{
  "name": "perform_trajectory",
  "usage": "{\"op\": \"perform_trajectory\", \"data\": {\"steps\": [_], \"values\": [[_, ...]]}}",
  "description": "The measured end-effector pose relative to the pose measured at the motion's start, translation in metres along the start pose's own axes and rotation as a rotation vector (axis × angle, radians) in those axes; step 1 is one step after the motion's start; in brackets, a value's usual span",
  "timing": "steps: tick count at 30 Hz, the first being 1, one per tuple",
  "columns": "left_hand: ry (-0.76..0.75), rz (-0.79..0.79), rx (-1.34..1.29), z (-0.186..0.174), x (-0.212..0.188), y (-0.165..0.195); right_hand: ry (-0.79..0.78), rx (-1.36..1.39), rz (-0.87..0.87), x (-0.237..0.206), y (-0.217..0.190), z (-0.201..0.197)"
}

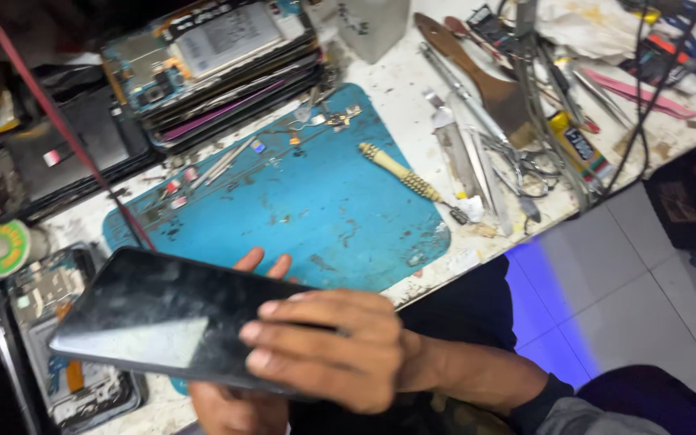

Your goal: The person pries open the back of a smartphone, removes the back cover, and uses tweezers to disconnect a small flex cable connector from the battery and motherboard inside the phone. They then handle a small removed component and set it on the work mat.

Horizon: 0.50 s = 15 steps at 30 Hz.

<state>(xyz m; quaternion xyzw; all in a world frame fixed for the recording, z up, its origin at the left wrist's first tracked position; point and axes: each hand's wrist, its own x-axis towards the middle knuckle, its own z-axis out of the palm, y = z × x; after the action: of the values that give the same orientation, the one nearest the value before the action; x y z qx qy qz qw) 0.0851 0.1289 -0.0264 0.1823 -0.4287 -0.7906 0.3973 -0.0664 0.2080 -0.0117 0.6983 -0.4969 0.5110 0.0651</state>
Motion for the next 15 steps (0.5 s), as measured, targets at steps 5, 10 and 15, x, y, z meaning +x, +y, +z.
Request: {"op": "perform_trajectory", "data": {"steps": [5, 10, 15], "values": [[0.234, -0.303, 0.194, -0.031, 0.002, 0.015, -0.279, 0.125, -0.07, 0.002, 0.01, -0.024], [-0.469, -0.359, 0.54, -0.054, 0.005, 0.046, 0.018, 0.193, 0.273, -0.007, 0.014, -0.045], [-0.803, -0.599, 1.223, -0.05, 0.01, 0.044, -0.224, 0.403, 0.146, -0.019, 0.02, -0.044]]}}
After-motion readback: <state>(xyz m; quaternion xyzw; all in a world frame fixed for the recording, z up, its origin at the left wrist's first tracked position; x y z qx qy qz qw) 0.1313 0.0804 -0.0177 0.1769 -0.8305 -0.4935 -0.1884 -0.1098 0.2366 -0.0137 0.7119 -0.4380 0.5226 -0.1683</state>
